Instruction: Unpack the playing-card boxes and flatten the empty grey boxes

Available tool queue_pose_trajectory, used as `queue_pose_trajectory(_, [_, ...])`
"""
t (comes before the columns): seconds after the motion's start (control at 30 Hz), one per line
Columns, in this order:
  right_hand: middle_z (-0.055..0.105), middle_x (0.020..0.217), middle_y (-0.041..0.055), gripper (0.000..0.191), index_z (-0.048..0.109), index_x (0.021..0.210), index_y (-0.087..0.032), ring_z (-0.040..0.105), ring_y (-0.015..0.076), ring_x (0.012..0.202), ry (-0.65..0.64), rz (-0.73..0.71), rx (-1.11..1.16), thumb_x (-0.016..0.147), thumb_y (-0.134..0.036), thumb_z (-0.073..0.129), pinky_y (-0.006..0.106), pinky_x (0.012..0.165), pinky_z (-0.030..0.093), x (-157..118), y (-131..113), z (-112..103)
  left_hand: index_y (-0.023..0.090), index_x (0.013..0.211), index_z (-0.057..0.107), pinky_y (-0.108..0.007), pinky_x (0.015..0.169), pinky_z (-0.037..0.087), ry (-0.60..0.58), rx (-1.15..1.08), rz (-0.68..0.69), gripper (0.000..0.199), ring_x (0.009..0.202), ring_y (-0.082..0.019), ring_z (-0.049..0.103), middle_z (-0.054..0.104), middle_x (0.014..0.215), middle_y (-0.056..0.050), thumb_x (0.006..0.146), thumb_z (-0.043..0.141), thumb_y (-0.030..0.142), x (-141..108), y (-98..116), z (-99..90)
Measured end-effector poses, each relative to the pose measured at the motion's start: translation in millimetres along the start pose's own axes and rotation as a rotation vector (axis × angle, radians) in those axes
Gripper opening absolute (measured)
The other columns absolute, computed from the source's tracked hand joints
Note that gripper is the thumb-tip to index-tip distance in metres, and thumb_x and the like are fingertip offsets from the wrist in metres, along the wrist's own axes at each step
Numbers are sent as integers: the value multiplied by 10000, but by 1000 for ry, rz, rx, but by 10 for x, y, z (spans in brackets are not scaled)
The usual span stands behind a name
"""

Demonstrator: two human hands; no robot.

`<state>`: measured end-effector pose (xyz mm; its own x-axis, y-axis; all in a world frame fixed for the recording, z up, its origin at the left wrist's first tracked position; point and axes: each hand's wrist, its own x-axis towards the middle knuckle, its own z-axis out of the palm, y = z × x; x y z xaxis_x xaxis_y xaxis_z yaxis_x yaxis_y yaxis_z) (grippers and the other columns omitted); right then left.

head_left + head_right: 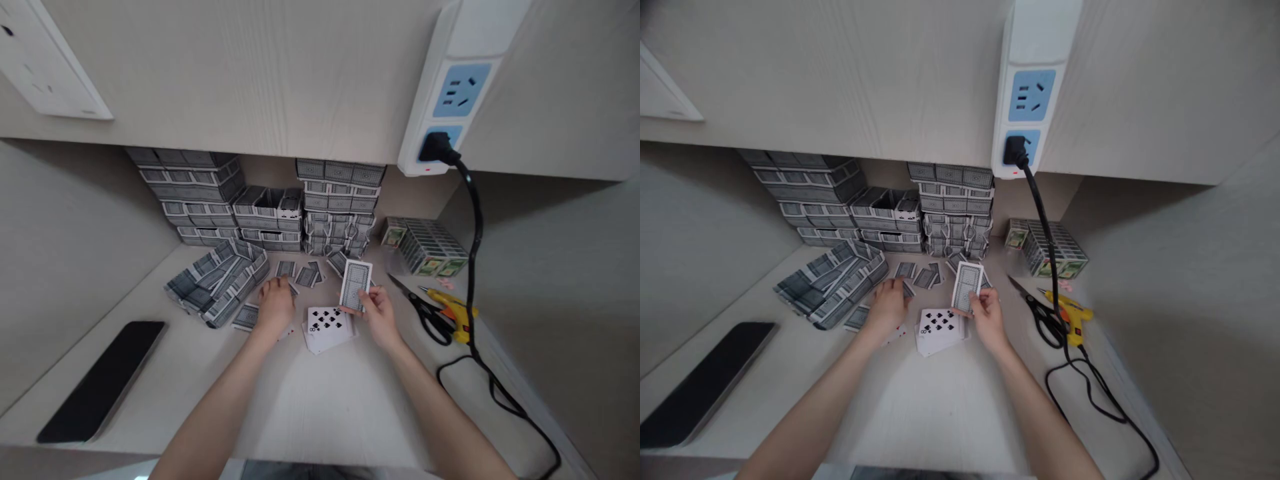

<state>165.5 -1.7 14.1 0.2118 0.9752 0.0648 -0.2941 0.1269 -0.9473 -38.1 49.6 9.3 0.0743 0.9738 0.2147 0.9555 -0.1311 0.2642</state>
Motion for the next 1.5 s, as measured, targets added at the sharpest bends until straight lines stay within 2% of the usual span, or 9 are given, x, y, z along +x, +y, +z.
queue_pose_trajectory(0.1, [621,781,13,316,402,786,-229,621,186,590,-19,10,-78,664,-390,644,291,420,476,-6,-27,9,116,1167,454,-370,849,378,67,-167,-11,526,997,-278,480,456,1069,-143,670,575,239,28,3,-22])
queue_pose_trajectory(0.2, [631,648,7,280,463,742,-204,615,186,552,-49,18,-208,645,-377,660,257,391,441,-9,-42,6,171,996,573,-322,787,427,63,-436,14,332,862,-209,547,492,991,-87,667,578,217,73,14,-22])
queue_pose_trajectory(0.3, [663,711,43,280,525,768,-185,622,192,568,-96,46,-238,657,-415,639,244,366,425,-29,-72,12,174,845,584,-273,606,456,7,-731,-17,181,657,-153,560,562,796,-43,703,566,283,100,62,-21])
queue_pose_trajectory(0.4, [674,775,58,324,519,877,-193,620,184,518,-201,111,-188,711,-466,567,241,322,411,-68,-115,31,165,883,520,-199,372,361,-80,-1056,-126,251,391,-71,444,535,661,11,754,506,381,93,141,-49])
queue_pose_trajectory(0.53, [672,751,43,322,482,942,-212,577,148,432,-323,143,-172,748,-464,524,223,284,378,-115,-144,60,164,874,468,-167,292,292,-139,-1296,-229,278,350,-62,443,493,612,36,761,503,415,53,240,-124])
queue_pose_trajectory(0.7, [667,690,26,300,496,921,-210,512,116,364,-334,122,-205,753,-458,516,210,259,331,-118,-120,70,163,871,462,-155,300,323,-181,-1331,-253,295,382,-66,489,525,640,22,758,509,432,23,282,-159])
queue_pose_trajectory(1.0, [666,683,15,284,504,914,-218,485,103,335,-366,139,-210,748,-447,530,205,262,307,-110,-75,50,162,868,479,-178,307,375,-132,-1299,-227,283,410,-75,468,517,622,23,738,536,408,56,251,-41])
queue_pose_trajectory(1.23, [658,669,25,281,501,925,-210,463,96,327,-310,82,-213,771,-444,497,201,253,273,-101,-105,45,163,896,469,-198,316,405,-101,-1288,-220,312,427,-87,488,533,648,16,729,534,418,77,226,-33])
queue_pose_trajectory(1.5, [651,647,6,260,475,955,-213,447,85,322,-405,144,-273,784,-407,499,181,260,270,-122,-69,57,166,921,471,-203,324,416,-111,-1228,-124,320,426,-98,518,547,678,4,743,516,428,63,187,60])
